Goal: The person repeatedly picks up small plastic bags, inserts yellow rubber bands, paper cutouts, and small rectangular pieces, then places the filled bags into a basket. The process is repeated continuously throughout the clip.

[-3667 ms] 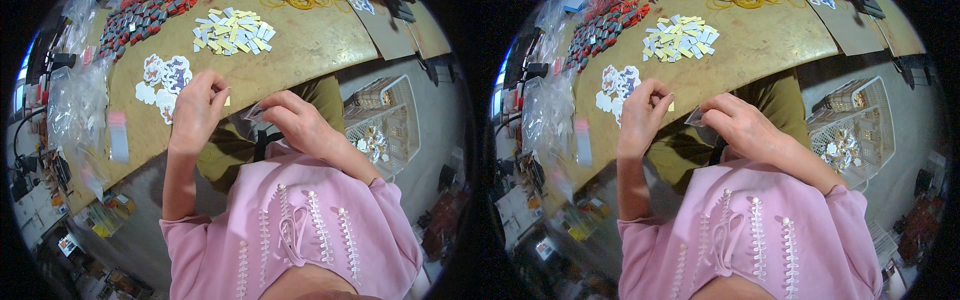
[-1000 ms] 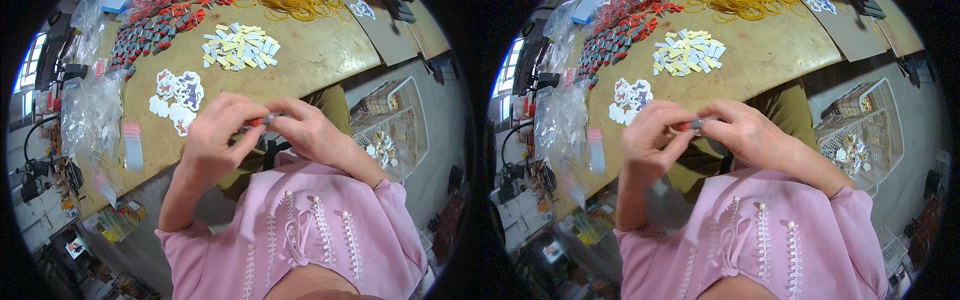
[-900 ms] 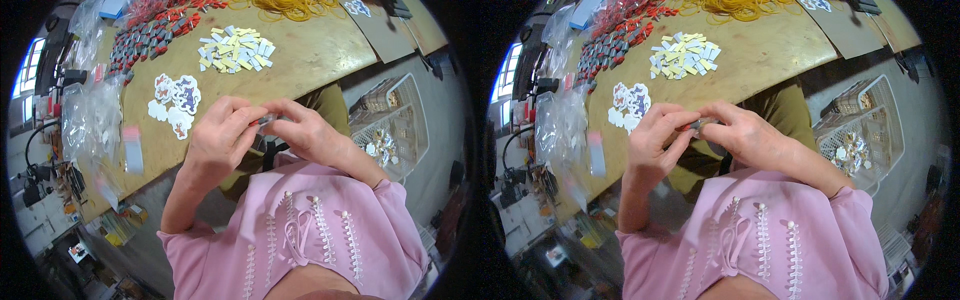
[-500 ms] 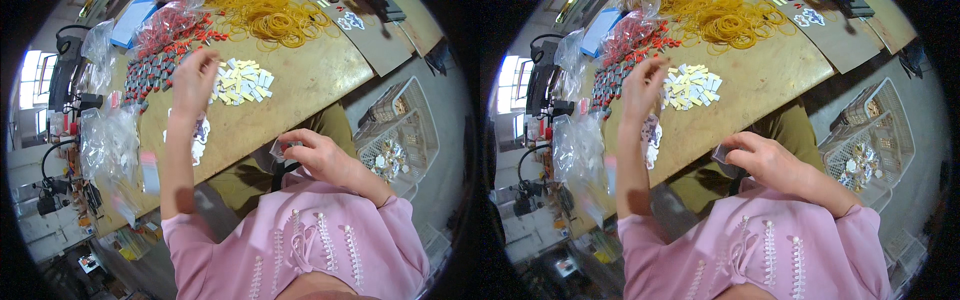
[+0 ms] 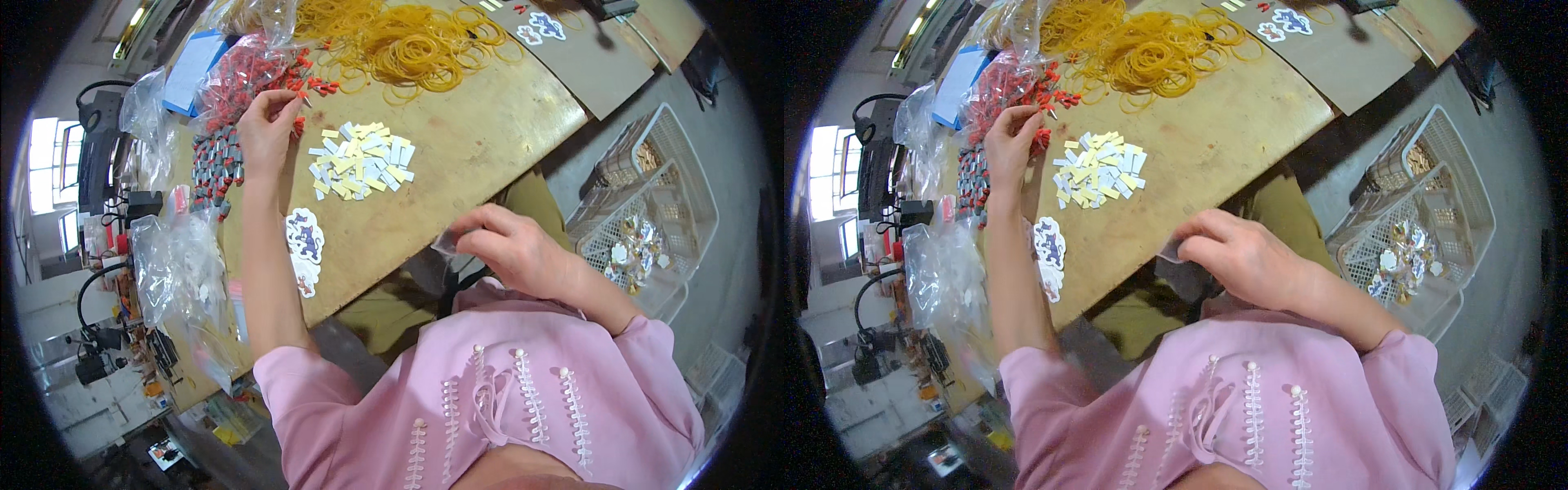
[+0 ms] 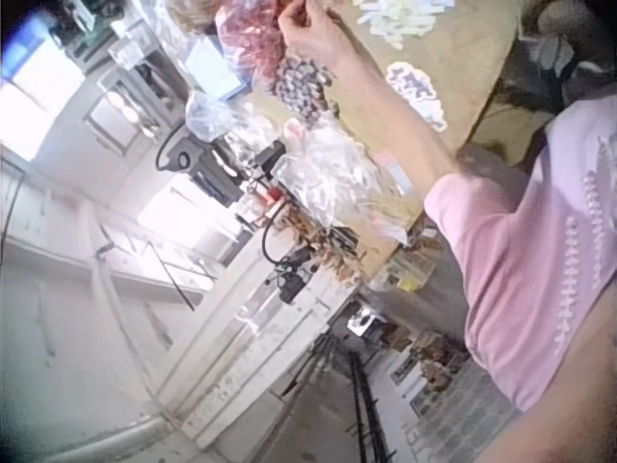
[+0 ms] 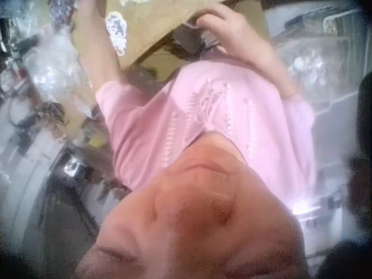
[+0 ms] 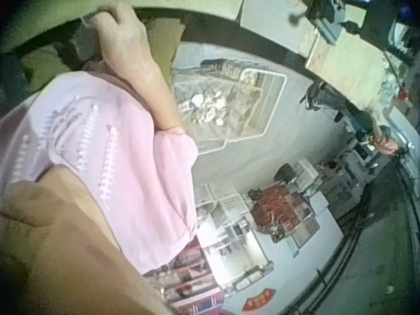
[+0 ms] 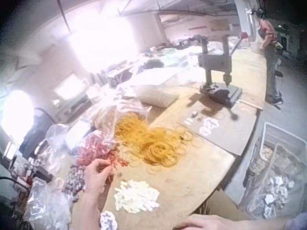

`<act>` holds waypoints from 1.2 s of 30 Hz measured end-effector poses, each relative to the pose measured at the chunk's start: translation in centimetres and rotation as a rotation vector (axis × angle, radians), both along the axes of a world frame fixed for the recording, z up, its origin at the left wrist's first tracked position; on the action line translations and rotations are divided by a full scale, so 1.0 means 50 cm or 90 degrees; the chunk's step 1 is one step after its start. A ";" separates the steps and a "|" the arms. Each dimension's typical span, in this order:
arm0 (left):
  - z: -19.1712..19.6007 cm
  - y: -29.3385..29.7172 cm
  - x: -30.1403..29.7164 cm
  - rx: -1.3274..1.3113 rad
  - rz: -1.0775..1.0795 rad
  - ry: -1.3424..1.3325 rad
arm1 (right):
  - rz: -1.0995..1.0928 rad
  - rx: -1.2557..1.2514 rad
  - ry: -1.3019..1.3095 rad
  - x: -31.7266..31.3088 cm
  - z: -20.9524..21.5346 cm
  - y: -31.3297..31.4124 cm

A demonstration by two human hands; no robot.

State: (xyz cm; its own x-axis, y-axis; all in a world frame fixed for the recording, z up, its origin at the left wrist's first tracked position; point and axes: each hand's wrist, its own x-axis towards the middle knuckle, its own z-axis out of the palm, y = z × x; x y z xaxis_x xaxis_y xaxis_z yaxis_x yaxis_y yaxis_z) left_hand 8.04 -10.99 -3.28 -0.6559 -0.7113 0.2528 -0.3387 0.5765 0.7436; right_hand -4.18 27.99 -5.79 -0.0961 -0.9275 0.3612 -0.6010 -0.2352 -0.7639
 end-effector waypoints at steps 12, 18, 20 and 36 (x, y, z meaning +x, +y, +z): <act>0.110 0.421 0.096 0.027 -0.273 0.023 | -0.001 -0.054 -0.011 0.014 0.059 -0.028; 0.081 0.383 0.136 0.325 -0.174 0.095 | -0.028 -0.029 -0.084 0.009 0.049 -0.028; 0.063 0.406 0.137 0.403 -0.235 0.040 | -0.026 -0.035 -0.087 0.001 0.055 -0.035; -0.022 0.479 0.141 -0.076 -0.165 0.156 | 0.028 -0.187 0.133 0.018 0.112 -0.006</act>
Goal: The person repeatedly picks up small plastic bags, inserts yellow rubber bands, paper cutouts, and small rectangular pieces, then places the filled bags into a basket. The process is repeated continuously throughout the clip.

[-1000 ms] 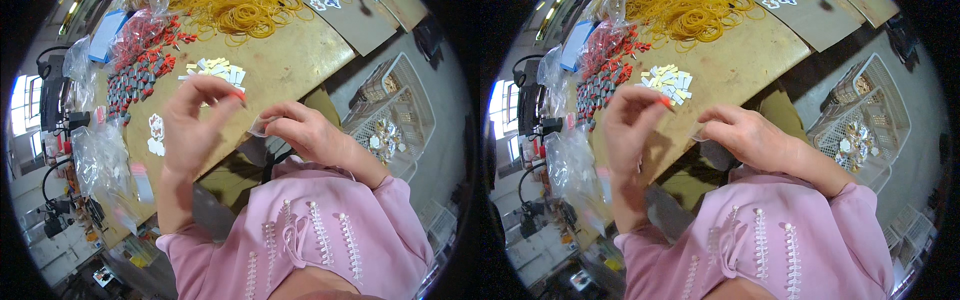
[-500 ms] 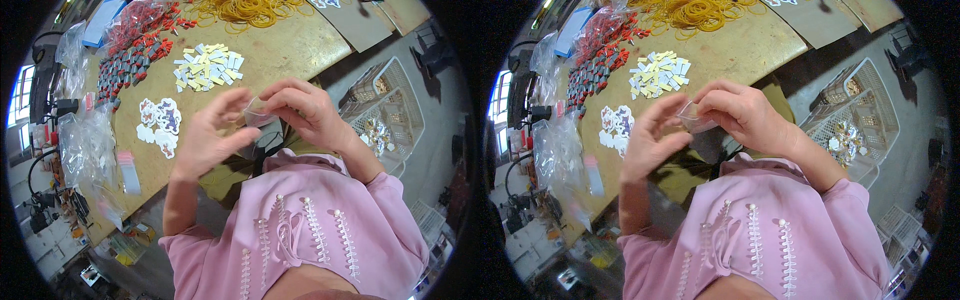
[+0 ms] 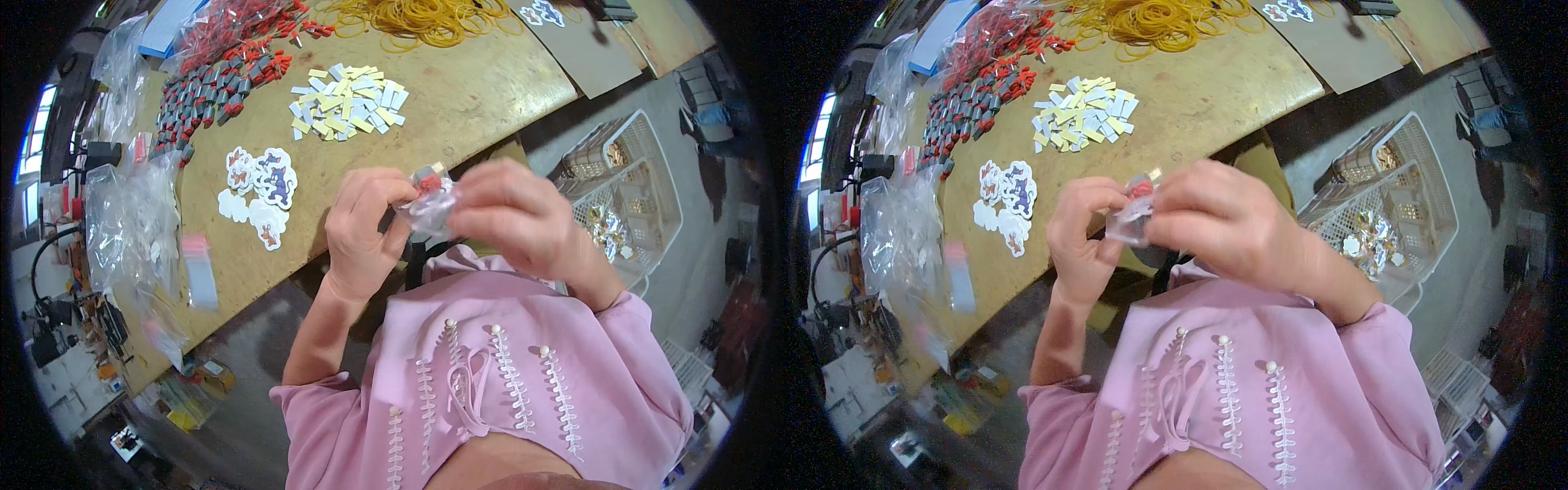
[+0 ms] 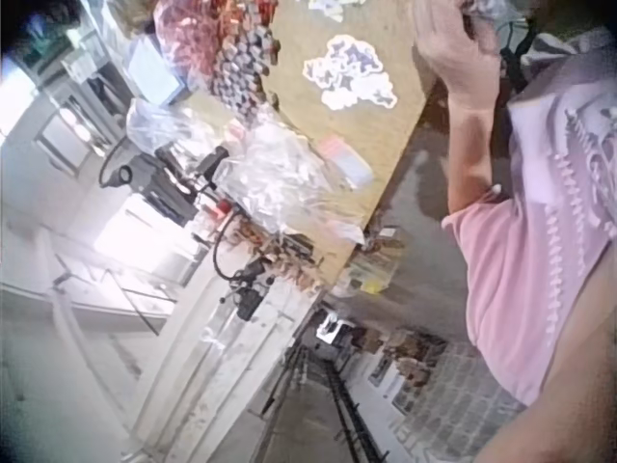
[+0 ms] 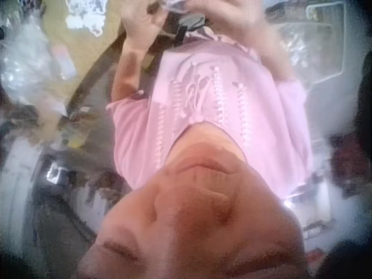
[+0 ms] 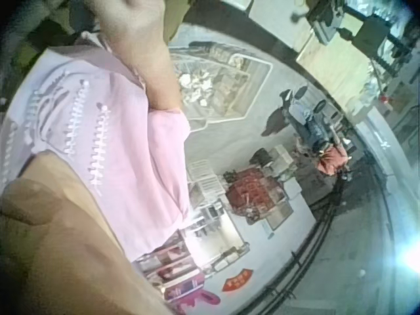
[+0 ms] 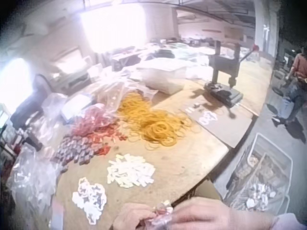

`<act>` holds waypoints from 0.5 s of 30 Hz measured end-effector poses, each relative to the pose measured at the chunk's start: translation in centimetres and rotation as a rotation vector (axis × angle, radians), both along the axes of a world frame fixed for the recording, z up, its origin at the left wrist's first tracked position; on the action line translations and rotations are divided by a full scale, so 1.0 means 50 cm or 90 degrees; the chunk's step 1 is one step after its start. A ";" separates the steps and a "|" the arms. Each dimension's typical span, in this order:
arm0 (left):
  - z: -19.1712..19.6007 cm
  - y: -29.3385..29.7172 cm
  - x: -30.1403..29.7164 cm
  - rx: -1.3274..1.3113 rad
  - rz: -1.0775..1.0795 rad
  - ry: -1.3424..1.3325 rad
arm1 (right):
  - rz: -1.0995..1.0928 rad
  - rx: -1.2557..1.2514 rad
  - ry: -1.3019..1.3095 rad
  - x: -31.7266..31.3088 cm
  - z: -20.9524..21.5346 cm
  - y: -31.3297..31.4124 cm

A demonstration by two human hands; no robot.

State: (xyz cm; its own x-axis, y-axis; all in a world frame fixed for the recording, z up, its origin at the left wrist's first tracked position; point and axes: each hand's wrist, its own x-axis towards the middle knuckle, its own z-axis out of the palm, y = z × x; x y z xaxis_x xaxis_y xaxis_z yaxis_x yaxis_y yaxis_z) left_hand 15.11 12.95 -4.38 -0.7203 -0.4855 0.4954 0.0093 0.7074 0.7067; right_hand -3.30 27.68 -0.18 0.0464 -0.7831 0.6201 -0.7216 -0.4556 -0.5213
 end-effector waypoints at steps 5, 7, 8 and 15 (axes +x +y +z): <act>-0.017 0.012 0.007 -0.029 0.022 0.066 | 0.010 -0.057 0.112 0.018 -0.018 0.039; -0.016 0.011 0.003 -0.068 0.016 0.088 | 0.015 -0.057 0.119 0.017 -0.023 0.044; -0.017 0.010 0.000 -0.086 0.009 0.099 | 0.013 -0.051 0.115 0.016 -0.027 0.047; -0.022 0.006 0.005 -0.133 0.037 0.088 | -0.001 -0.062 0.128 0.012 -0.034 0.047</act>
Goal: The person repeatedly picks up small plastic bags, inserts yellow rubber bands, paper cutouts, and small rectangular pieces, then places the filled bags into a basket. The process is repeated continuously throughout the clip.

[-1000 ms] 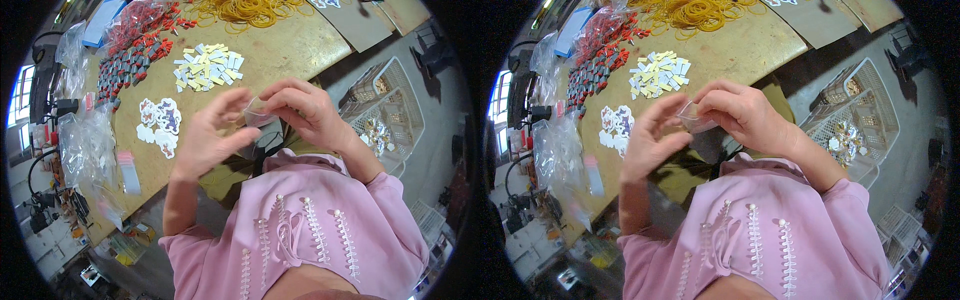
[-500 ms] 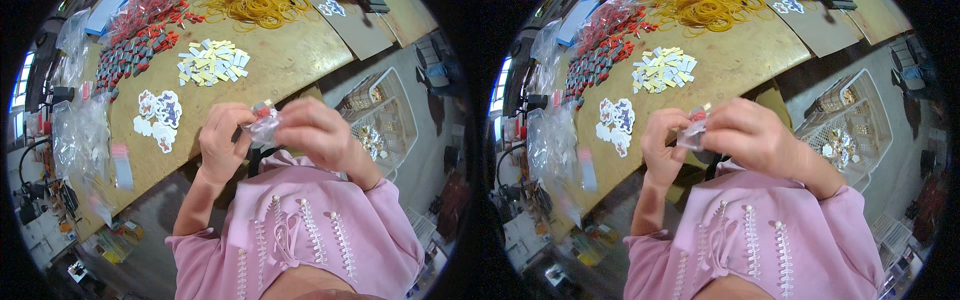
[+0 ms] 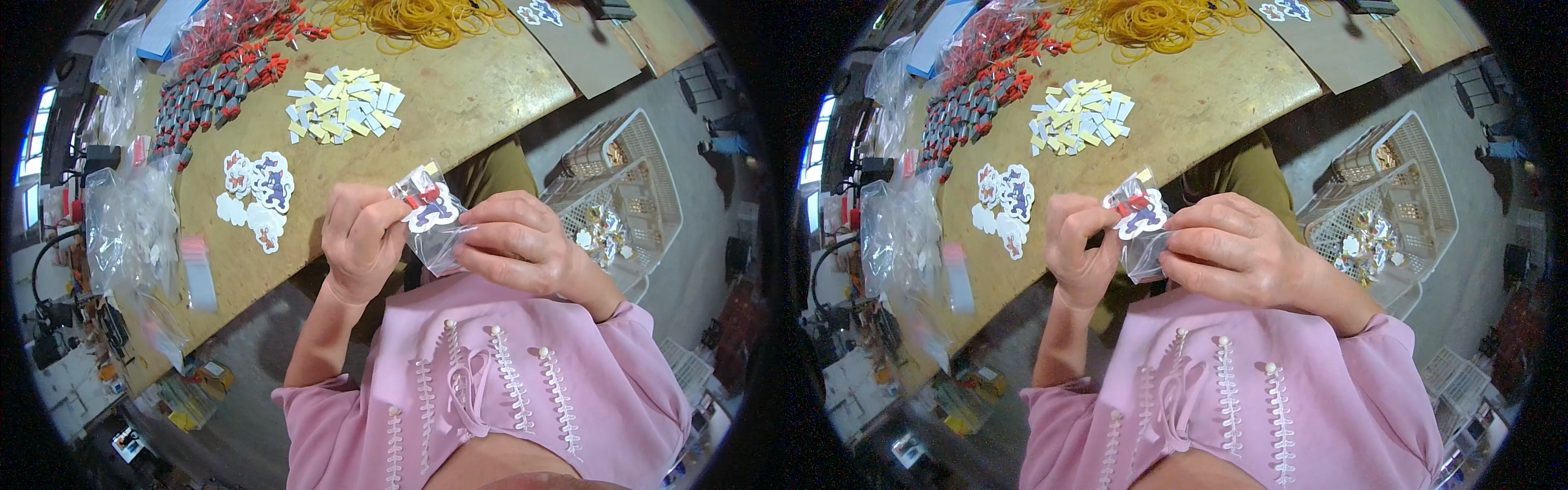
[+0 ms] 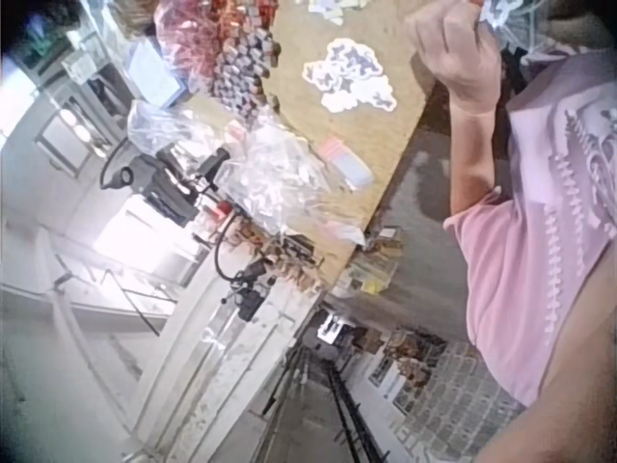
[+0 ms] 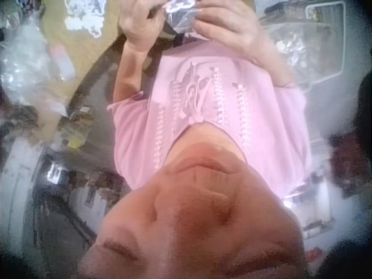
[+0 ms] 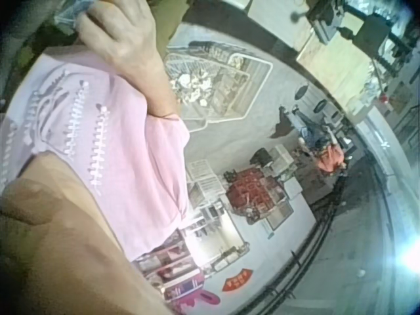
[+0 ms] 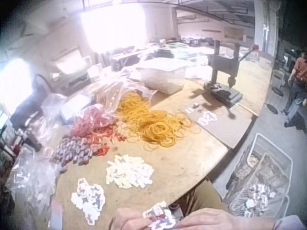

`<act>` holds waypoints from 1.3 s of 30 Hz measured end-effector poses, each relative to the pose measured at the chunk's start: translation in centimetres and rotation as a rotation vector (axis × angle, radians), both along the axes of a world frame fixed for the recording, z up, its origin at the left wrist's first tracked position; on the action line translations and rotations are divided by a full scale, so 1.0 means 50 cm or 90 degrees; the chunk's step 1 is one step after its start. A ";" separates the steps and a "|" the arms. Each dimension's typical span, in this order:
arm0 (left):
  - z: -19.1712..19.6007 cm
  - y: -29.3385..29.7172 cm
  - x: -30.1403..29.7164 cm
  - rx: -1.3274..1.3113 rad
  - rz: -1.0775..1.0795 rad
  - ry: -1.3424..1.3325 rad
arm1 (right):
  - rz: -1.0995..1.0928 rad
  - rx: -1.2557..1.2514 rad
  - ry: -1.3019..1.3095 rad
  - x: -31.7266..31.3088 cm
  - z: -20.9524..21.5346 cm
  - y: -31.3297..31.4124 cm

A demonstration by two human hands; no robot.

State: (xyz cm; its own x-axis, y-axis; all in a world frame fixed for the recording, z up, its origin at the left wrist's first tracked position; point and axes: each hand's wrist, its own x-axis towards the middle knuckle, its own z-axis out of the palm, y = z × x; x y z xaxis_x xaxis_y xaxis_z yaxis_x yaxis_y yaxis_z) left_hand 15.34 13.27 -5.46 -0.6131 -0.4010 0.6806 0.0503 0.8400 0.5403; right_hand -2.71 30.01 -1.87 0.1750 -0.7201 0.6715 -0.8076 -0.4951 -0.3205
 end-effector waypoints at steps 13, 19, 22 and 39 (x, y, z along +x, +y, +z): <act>0.002 -0.002 -0.015 -0.001 -0.026 -0.001 | -0.021 -0.072 0.005 -0.012 -0.017 -0.010; 0.012 0.004 -0.022 0.047 -0.058 -0.046 | -0.025 -0.076 -0.013 -0.019 -0.011 -0.007; 0.025 -0.006 -0.035 0.088 -0.132 -0.136 | -0.033 -0.083 -0.023 -0.027 -0.019 -0.004; 0.029 -0.321 -0.409 -0.058 -0.004 -0.353 | -0.071 0.122 -0.098 -0.067 -0.076 0.038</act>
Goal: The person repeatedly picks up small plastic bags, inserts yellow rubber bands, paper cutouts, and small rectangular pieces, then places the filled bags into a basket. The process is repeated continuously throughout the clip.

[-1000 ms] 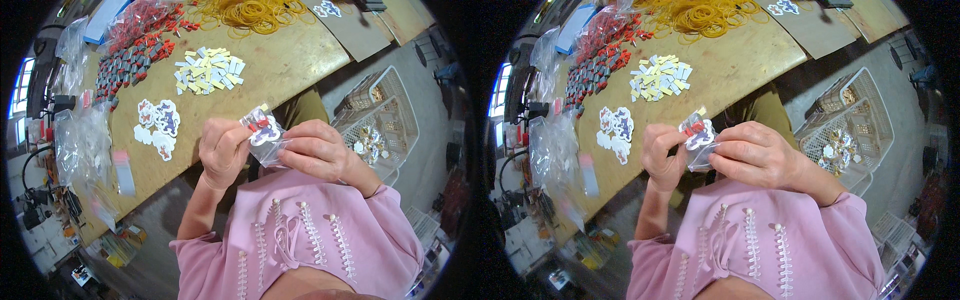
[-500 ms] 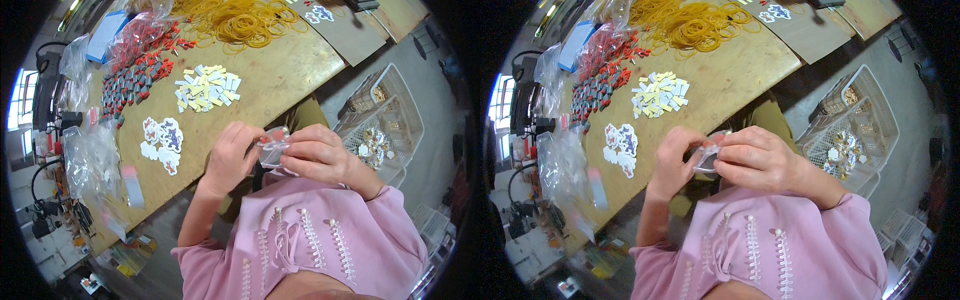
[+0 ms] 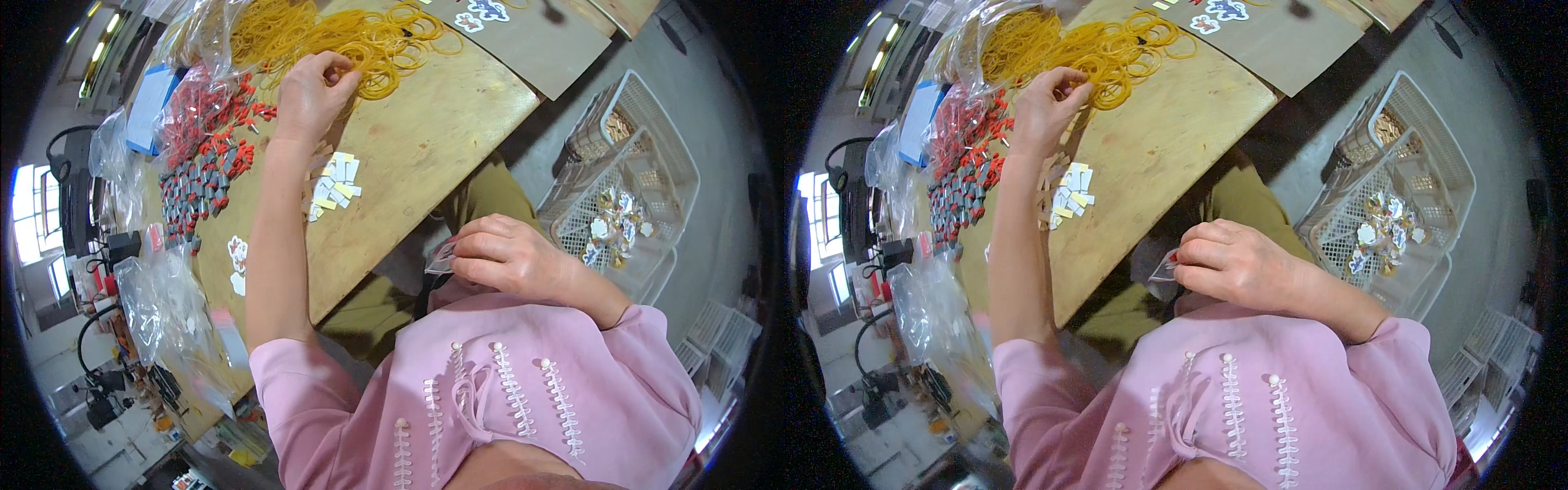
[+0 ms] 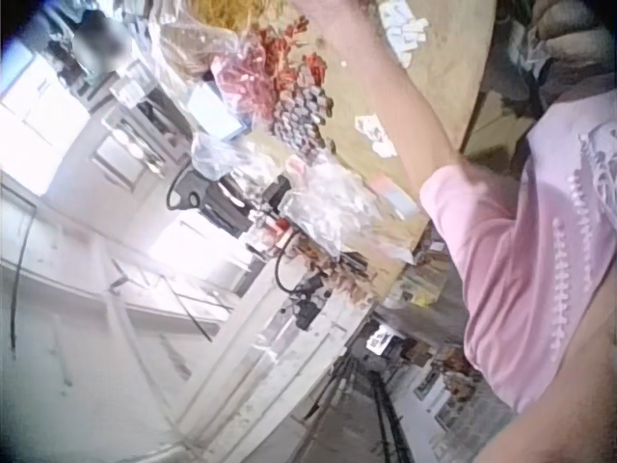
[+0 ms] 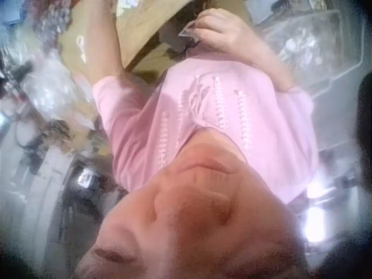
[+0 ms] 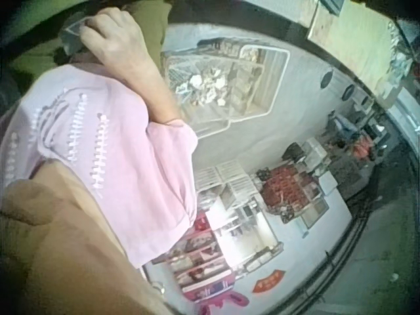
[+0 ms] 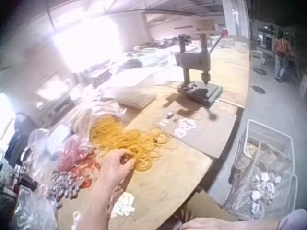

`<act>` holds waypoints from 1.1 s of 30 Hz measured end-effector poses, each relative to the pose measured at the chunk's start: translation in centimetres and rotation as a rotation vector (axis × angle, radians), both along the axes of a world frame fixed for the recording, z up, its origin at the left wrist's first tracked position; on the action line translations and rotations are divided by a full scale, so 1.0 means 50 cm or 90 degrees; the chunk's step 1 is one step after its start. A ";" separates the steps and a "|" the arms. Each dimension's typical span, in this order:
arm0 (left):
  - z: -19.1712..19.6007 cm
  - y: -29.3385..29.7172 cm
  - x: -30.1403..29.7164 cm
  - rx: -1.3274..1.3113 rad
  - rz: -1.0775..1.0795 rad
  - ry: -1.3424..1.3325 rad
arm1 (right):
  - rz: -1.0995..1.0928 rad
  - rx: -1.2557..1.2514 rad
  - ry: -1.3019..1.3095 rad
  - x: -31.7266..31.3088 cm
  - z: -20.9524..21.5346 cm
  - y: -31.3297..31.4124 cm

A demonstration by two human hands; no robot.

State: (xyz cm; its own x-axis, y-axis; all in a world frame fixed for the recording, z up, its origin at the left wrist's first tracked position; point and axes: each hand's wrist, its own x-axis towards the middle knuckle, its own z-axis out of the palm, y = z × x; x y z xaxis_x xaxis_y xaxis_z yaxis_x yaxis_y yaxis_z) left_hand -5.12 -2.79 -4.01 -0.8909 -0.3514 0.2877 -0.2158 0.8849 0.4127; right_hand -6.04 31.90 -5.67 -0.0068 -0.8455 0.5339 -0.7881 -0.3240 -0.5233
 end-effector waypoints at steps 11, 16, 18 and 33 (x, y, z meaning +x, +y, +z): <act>0.006 -0.056 0.011 0.689 0.087 0.142 | 0.005 0.009 -0.011 -0.017 -0.029 -0.001; 0.009 -0.083 0.032 0.755 0.057 0.134 | 0.019 0.006 -0.018 -0.006 -0.032 -0.010; 0.015 -0.070 0.031 0.823 0.043 0.175 | 0.021 0.019 -0.015 -0.005 -0.031 -0.009; 0.019 -0.075 0.073 0.929 0.112 0.047 | 0.020 0.038 -0.026 0.001 -0.038 -0.014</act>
